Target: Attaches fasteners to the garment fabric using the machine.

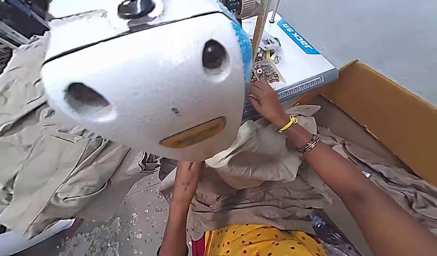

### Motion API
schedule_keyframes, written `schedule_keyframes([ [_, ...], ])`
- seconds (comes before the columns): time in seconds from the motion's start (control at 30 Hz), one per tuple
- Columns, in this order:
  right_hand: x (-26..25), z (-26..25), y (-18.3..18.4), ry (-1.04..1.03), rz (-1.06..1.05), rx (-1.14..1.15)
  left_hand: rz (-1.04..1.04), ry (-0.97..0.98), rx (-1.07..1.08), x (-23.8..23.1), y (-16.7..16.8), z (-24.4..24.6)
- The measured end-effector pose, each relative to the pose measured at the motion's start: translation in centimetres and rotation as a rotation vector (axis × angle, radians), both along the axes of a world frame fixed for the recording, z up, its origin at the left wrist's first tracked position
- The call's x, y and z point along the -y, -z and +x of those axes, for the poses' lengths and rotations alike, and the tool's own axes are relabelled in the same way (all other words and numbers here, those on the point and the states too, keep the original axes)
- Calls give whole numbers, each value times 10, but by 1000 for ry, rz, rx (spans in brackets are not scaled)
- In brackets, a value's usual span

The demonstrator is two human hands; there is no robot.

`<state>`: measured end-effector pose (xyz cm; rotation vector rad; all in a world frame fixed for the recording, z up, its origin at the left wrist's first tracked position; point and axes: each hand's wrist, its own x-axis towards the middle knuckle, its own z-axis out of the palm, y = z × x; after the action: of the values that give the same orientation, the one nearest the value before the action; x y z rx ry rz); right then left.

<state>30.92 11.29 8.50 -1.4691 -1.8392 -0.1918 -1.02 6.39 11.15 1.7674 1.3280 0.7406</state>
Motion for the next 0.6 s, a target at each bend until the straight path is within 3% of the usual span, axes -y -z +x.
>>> schedule_keyframes([
  [0.1, 0, 4, -13, 18, -51, -151, -14, 1, -2, -3, 0, -1],
  [0.23, -10, 7, -31, 167, -214, -84, -26, -18, -15, -8, 2, 0],
  [0.33, -10, 4, -42, 167, -186, -112, 225, 10, -132, 10, -6, -6],
  [0.4, 13, -20, -63, 83, -84, -96, 427, 196, -119, 34, -17, -16],
  [0.47, 51, -58, -71, -94, 97, 54, 451, 377, -103, 53, -20, -26],
  [0.6, 76, -114, -63, -371, 275, 371, 470, 412, -155, 54, -16, -17],
])
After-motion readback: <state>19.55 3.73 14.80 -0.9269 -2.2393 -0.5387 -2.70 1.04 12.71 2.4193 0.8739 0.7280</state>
